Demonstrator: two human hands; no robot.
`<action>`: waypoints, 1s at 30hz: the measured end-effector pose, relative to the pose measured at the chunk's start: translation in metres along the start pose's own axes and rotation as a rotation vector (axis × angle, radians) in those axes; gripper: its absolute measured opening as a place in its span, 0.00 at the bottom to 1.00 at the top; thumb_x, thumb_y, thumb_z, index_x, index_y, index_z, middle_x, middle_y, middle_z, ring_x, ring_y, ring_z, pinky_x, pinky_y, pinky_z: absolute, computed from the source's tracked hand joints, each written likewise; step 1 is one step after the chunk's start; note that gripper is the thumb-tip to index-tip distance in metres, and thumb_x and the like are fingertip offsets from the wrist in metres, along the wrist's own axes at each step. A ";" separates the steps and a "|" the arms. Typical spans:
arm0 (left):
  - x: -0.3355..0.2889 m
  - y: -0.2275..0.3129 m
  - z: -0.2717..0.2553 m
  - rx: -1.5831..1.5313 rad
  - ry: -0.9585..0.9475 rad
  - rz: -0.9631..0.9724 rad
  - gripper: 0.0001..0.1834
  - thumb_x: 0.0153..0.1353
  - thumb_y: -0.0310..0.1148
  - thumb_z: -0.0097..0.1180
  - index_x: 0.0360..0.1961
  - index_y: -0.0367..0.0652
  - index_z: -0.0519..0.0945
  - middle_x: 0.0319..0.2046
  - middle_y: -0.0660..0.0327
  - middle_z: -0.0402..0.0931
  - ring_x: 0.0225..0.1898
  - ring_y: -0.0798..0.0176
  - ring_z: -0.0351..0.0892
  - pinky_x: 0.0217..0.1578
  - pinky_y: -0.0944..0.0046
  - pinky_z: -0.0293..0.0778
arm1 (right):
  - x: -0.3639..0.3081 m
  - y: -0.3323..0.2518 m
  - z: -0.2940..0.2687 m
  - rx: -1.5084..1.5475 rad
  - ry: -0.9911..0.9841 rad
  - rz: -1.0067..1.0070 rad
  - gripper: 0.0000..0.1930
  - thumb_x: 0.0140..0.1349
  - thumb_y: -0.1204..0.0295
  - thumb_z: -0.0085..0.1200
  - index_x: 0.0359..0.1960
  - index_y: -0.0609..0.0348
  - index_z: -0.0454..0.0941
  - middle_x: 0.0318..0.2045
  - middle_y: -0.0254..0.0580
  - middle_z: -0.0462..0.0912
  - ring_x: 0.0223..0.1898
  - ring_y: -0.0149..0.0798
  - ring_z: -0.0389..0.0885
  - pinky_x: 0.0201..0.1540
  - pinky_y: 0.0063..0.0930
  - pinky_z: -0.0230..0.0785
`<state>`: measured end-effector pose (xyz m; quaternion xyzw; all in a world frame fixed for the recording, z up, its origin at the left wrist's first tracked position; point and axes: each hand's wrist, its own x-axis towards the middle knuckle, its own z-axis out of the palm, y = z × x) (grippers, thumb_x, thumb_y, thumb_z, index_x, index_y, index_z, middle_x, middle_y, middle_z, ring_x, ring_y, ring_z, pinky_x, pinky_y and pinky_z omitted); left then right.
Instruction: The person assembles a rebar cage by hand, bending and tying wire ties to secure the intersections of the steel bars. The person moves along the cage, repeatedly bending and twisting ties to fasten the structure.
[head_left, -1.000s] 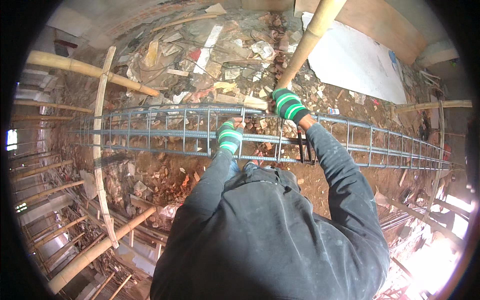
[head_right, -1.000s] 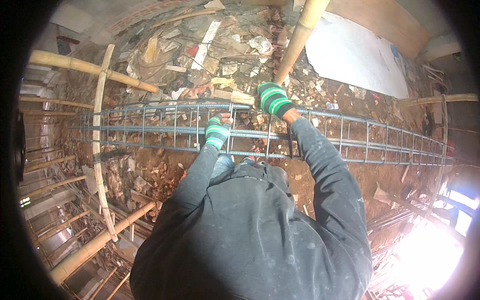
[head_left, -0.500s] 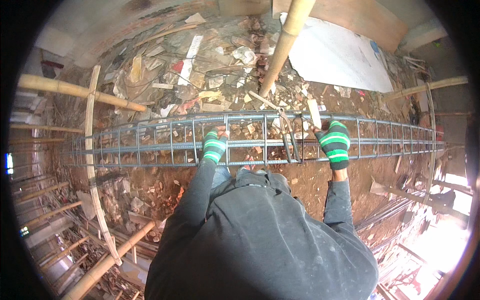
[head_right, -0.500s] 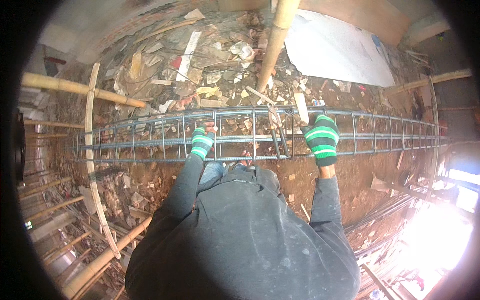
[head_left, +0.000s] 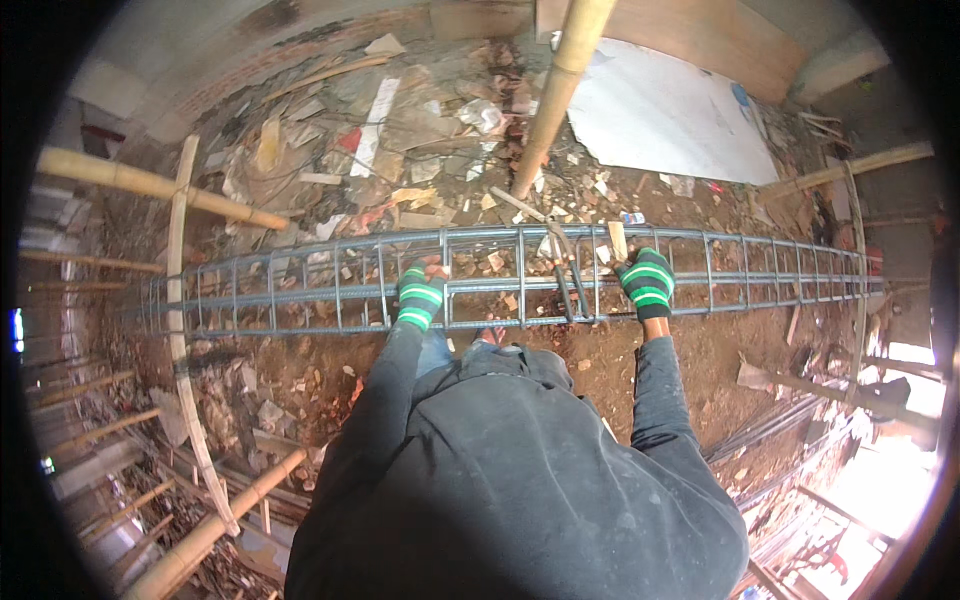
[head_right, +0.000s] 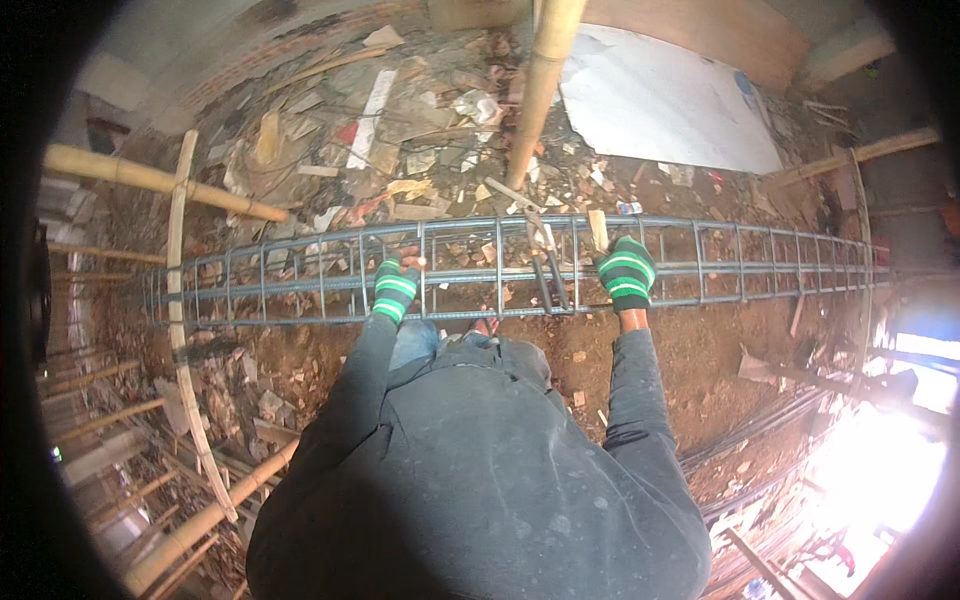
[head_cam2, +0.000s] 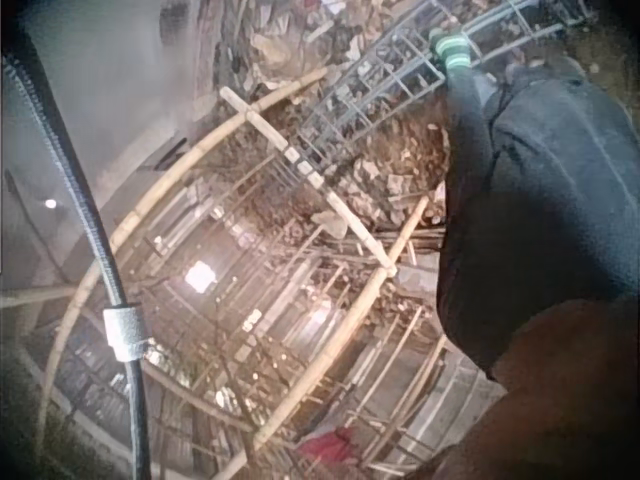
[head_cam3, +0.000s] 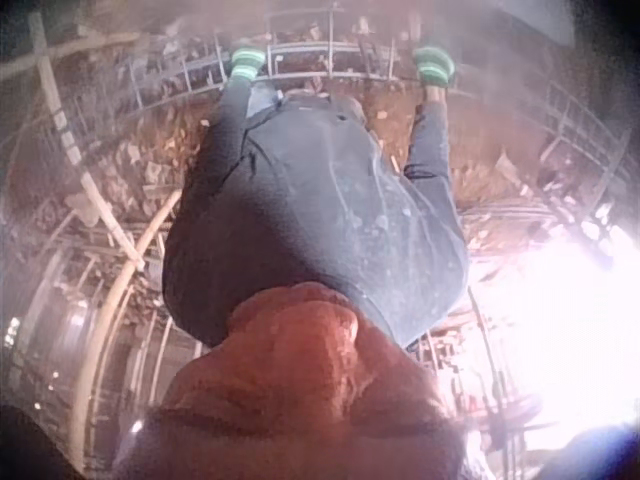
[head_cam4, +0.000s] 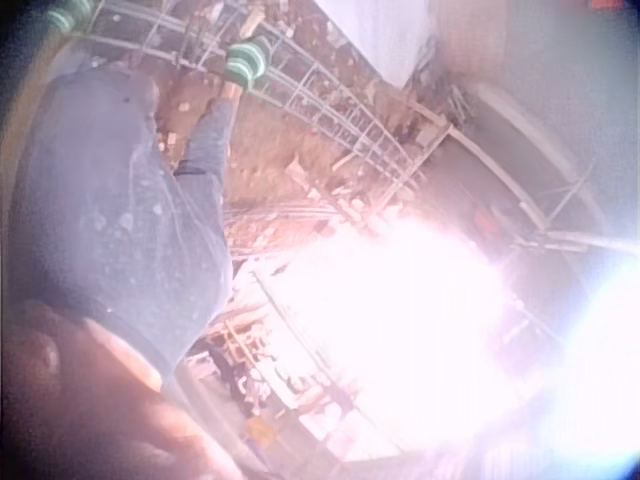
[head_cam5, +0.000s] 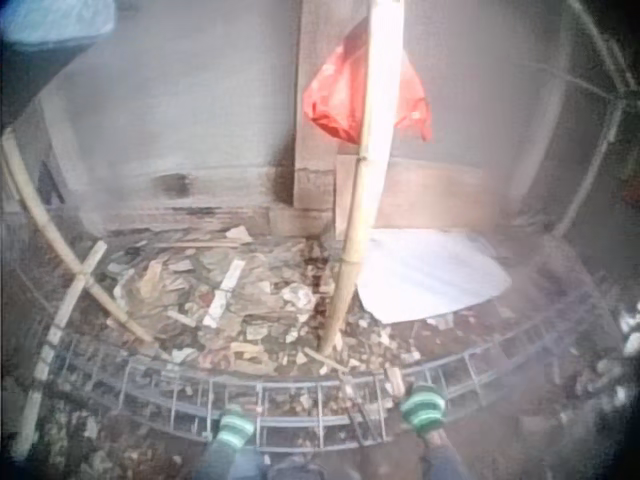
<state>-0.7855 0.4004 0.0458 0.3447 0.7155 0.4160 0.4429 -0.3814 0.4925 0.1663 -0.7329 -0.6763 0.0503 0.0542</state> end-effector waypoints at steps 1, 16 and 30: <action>-0.002 0.001 -0.001 -0.065 -0.018 -0.069 0.18 0.61 0.25 0.65 0.53 0.41 0.81 0.32 0.63 0.83 0.32 0.70 0.79 0.34 0.67 0.76 | -0.003 0.002 0.012 -0.001 -0.022 0.043 0.15 0.45 0.57 0.73 0.25 0.52 0.83 0.27 0.50 0.85 0.34 0.55 0.84 0.39 0.48 0.75; -0.094 0.121 0.007 -0.479 -0.480 0.170 0.21 0.72 0.34 0.57 0.61 0.36 0.77 0.42 0.62 0.83 0.32 0.74 0.77 0.32 0.74 0.74 | -0.084 -0.175 -0.074 0.225 -0.033 -0.409 0.44 0.60 0.65 0.61 0.76 0.60 0.53 0.43 0.57 0.78 0.35 0.54 0.83 0.32 0.46 0.75; -0.004 0.043 -0.057 -0.824 -0.140 -0.353 0.15 0.69 0.37 0.61 0.51 0.38 0.84 0.26 0.63 0.76 0.24 0.68 0.74 0.22 0.63 0.75 | -0.148 -0.263 -0.027 0.551 -0.461 -0.498 0.26 0.64 0.68 0.58 0.65 0.53 0.72 0.42 0.57 0.84 0.43 0.57 0.84 0.62 0.53 0.70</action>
